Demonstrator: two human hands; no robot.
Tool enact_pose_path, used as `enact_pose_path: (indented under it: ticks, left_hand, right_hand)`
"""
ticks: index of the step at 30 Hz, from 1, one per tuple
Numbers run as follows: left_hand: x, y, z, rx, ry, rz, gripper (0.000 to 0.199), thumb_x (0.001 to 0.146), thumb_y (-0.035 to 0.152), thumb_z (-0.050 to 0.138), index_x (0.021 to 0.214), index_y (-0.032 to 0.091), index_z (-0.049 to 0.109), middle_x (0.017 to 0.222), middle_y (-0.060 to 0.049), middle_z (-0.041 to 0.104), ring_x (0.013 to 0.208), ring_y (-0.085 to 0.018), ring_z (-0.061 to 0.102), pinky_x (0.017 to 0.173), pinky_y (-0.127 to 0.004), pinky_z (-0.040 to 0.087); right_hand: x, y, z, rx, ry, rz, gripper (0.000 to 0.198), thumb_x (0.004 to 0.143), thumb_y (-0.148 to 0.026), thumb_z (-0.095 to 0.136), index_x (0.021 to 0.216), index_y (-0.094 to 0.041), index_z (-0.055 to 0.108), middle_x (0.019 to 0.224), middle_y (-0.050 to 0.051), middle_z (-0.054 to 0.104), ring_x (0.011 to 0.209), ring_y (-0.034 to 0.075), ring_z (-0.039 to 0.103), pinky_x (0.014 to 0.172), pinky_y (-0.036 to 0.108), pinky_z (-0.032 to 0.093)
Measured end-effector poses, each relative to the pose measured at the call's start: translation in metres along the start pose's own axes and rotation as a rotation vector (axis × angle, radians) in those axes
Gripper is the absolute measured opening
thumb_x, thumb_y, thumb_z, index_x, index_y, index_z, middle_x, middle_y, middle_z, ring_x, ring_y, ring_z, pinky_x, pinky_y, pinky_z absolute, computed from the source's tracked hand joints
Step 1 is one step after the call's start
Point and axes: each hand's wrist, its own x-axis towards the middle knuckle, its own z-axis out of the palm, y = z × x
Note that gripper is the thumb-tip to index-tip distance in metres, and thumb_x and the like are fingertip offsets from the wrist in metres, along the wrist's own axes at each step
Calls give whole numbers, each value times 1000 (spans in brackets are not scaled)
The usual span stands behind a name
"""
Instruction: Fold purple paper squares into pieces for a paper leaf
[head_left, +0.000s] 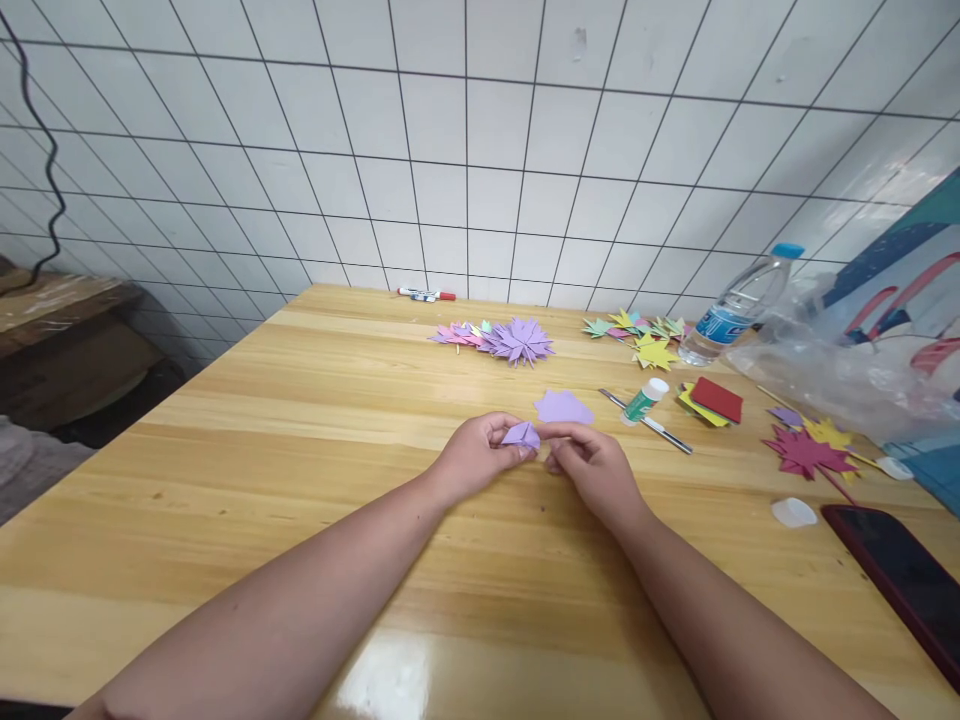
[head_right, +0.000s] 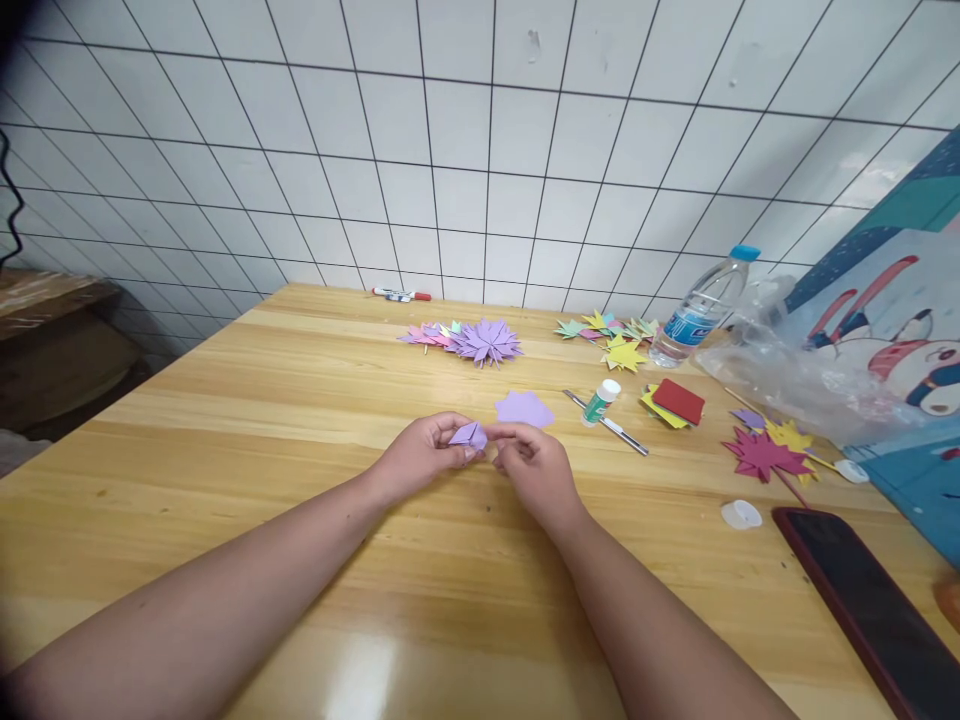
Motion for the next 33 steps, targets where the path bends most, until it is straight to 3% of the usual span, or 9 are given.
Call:
enact_pose_path:
  ticks: [2, 5, 10, 14, 17, 25, 33]
  left_hand:
    - [-1, 1, 1, 0, 3, -7, 33, 63, 23, 72, 92, 14, 59, 82, -5, 70, 76, -17, 64, 72, -27, 45]
    - [-2, -1, 1, 72, 12, 5, 35, 63, 23, 71, 93, 15, 57, 78, -4, 70, 71, -16, 64, 67, -26, 45]
    - [-2, -7, -1, 212, 51, 18, 36, 64, 26, 70, 97, 17, 56, 64, 1, 66, 56, -13, 59, 56, -23, 42]
    - [-4, -4, -1, 224, 16, 70, 33, 66, 30, 69, 94, 16, 58, 74, -2, 68, 65, -14, 60, 62, -24, 44]
    - [-6, 1, 0, 182, -32, 140, 27, 72, 34, 65, 89, 13, 61, 84, -7, 67, 76, -17, 61, 70, -26, 45]
    - [-4, -6, 0, 258, 54, 127, 22, 75, 36, 61, 76, 14, 62, 68, -4, 66, 61, -14, 59, 61, -25, 45]
    - [-4, -4, -1, 238, 178, 159, 23, 73, 37, 62, 68, 14, 60, 67, -3, 65, 63, -14, 58, 61, -24, 44]
  right_hand:
    - [0, -2, 0, 161, -3, 118, 30, 79, -35, 51, 104, -21, 62, 90, 4, 64, 58, 11, 57, 57, 28, 51]
    - [1, -3, 0, 166, -44, 183, 33, 75, -43, 56, 95, -18, 64, 73, 2, 61, 54, 11, 53, 51, 25, 50]
    - [2, -2, 3, 68, -80, 188, 26, 70, -43, 63, 74, -17, 64, 58, -2, 54, 50, 10, 47, 48, 23, 45]
    - [2, -1, 3, -4, -72, 152, 24, 72, -42, 60, 70, -17, 62, 54, -3, 52, 47, 10, 44, 46, 22, 41]
    - [1, -1, 2, -124, -34, 109, 24, 74, -41, 58, 68, -18, 62, 53, -2, 53, 47, 10, 44, 46, 22, 37]
    - [-1, -5, 4, -403, -79, -119, 16, 80, -30, 53, 72, -20, 63, 69, 1, 61, 63, 13, 52, 57, 23, 39]
    - [-2, -6, 8, -194, -107, 38, 20, 76, -36, 56, 75, -18, 64, 69, 0, 63, 61, 13, 53, 57, 23, 41]
